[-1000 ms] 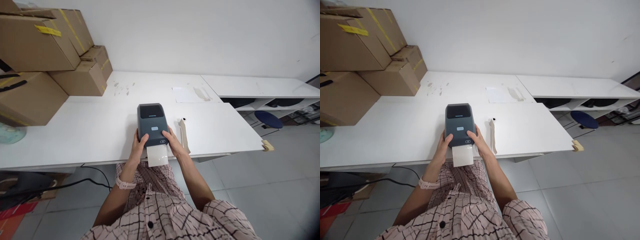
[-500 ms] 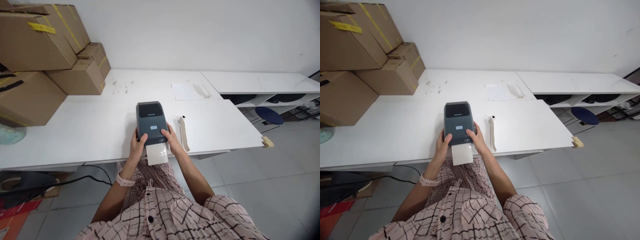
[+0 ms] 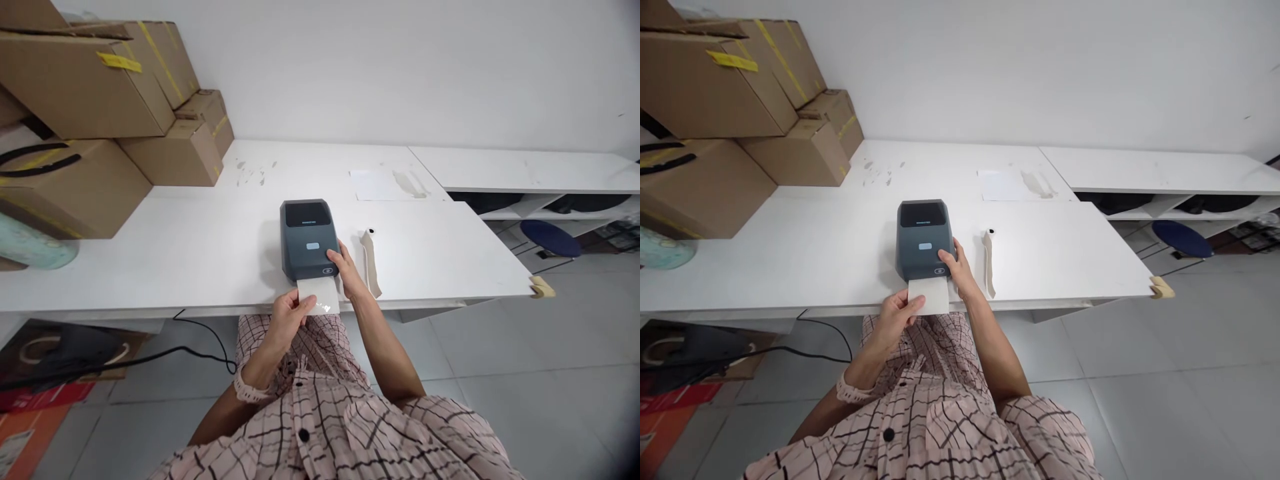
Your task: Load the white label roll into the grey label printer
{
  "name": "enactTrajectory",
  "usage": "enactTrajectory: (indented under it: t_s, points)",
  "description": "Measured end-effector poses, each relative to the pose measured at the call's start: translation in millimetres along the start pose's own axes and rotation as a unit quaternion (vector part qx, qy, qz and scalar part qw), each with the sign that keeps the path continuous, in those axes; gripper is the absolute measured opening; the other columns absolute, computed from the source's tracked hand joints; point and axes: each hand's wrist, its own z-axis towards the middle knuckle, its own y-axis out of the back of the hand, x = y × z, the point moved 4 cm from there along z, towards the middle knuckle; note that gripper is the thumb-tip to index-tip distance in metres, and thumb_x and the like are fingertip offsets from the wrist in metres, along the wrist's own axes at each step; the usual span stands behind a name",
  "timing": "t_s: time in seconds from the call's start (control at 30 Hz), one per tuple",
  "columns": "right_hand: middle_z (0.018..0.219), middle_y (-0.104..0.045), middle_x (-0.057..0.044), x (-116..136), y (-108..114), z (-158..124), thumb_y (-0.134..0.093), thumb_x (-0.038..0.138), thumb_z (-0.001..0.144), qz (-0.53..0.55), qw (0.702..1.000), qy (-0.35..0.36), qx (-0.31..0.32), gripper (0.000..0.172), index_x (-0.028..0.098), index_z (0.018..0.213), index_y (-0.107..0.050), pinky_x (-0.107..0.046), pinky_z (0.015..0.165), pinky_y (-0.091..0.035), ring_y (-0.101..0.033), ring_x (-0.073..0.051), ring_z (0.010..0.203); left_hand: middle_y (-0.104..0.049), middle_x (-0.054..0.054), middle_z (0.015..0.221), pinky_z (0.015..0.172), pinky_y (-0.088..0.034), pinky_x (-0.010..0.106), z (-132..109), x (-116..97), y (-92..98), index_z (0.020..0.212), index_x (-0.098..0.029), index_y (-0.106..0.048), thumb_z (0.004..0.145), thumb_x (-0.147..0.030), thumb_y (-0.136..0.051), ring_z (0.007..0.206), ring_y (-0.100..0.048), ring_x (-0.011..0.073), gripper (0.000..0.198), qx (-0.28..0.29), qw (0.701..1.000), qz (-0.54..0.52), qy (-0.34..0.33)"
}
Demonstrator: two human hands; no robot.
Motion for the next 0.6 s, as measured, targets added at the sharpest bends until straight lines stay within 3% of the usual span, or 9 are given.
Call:
enactTrajectory:
  t_s: [0.13, 0.2, 0.27, 0.33, 0.4, 0.5, 0.6]
  points:
    - [0.155, -0.053, -0.008, 6, 0, 0, -0.070, 0.054, 0.079, -0.012, 1.000, 0.001, -0.011, 0.085, 0.025, 0.154, -0.042, -0.050, 0.123, -0.036, -0.048, -0.032, 0.144, -0.042, -0.005, 0.049, 0.048, -0.030, 0.024, -5, -5, 7.0, 0.061, -0.021, -0.053, 0.079, -0.062, -0.069, 0.046, -0.037, 0.0096, 0.048, 0.029, 0.998, 0.061, -0.007]
    - [0.163, -0.043, -0.007, 18, 1, 2, -0.073, 0.049, 0.077, -0.058, 0.997, 0.025, -0.036, 0.089, 0.028, 0.156, -0.039, -0.053, 0.125, -0.030, -0.037, -0.033, 0.151, -0.042, -0.005, 0.051, 0.050, -0.032, 0.025, -4, -3, 17.1, 0.062, -0.021, -0.050, 0.085, -0.058, -0.064, 0.048, -0.038, 0.0105, 0.046, -0.009, 0.996, 0.079, -0.032]
    - [0.167, -0.034, -0.005, 34, -2, 7, -0.075, 0.045, 0.075, -0.111, 0.991, 0.058, -0.041, 0.092, 0.032, 0.157, -0.036, -0.055, 0.127, -0.023, -0.026, -0.033, 0.156, -0.048, -0.003, 0.060, 0.053, -0.036, 0.025, 0, -3, 31.1, 0.071, -0.021, -0.056, 0.089, -0.054, -0.061, 0.055, -0.044, 0.0118, 0.037, -0.089, 0.990, 0.080, -0.077]
    - [0.167, -0.034, -0.005, 46, -7, 14, -0.077, 0.042, 0.074, -0.134, 0.989, 0.068, -0.011, 0.096, 0.033, 0.159, -0.033, -0.056, 0.127, -0.023, -0.025, -0.035, 0.156, -0.061, 0.001, 0.079, 0.060, -0.043, 0.026, 5, -5, 43.5, 0.088, -0.022, -0.064, 0.090, -0.052, -0.061, 0.070, -0.055, 0.0154, 0.030, -0.156, 0.977, 0.078, -0.120]
    - [0.163, -0.040, -0.007, 50, -13, 21, -0.078, 0.041, 0.071, -0.129, 0.990, 0.055, 0.018, 0.101, 0.033, 0.160, -0.030, -0.057, 0.125, -0.030, -0.031, -0.036, 0.153, -0.069, 0.008, 0.109, 0.073, -0.052, 0.030, 12, -8, 50.4, 0.110, -0.024, -0.066, 0.091, -0.053, -0.060, 0.098, -0.064, 0.0220, 0.035, -0.180, 0.969, 0.082, -0.147]
    - [0.160, -0.042, -0.007, 48, -16, 29, -0.079, 0.039, 0.068, -0.129, 0.990, 0.054, 0.018, 0.104, 0.033, 0.159, -0.030, -0.056, 0.122, -0.035, -0.038, -0.036, 0.148, -0.055, 0.011, 0.149, 0.102, -0.050, 0.040, 22, -14, 50.1, 0.137, -0.028, -0.058, 0.094, -0.055, -0.058, 0.136, -0.052, 0.0295, 0.051, -0.166, 0.969, 0.091, -0.156]
    - [0.160, -0.042, -0.006, 45, -16, 32, -0.079, 0.037, 0.068, -0.153, 0.985, 0.083, 0.009, 0.101, 0.033, 0.158, -0.033, -0.056, 0.124, -0.032, -0.039, -0.034, 0.147, -0.036, 0.008, 0.166, 0.119, -0.040, 0.045, 29, -18, 39.6, 0.154, -0.032, -0.042, 0.095, -0.057, -0.056, 0.150, -0.039, 0.0315, 0.065, -0.130, 0.977, 0.081, -0.147]
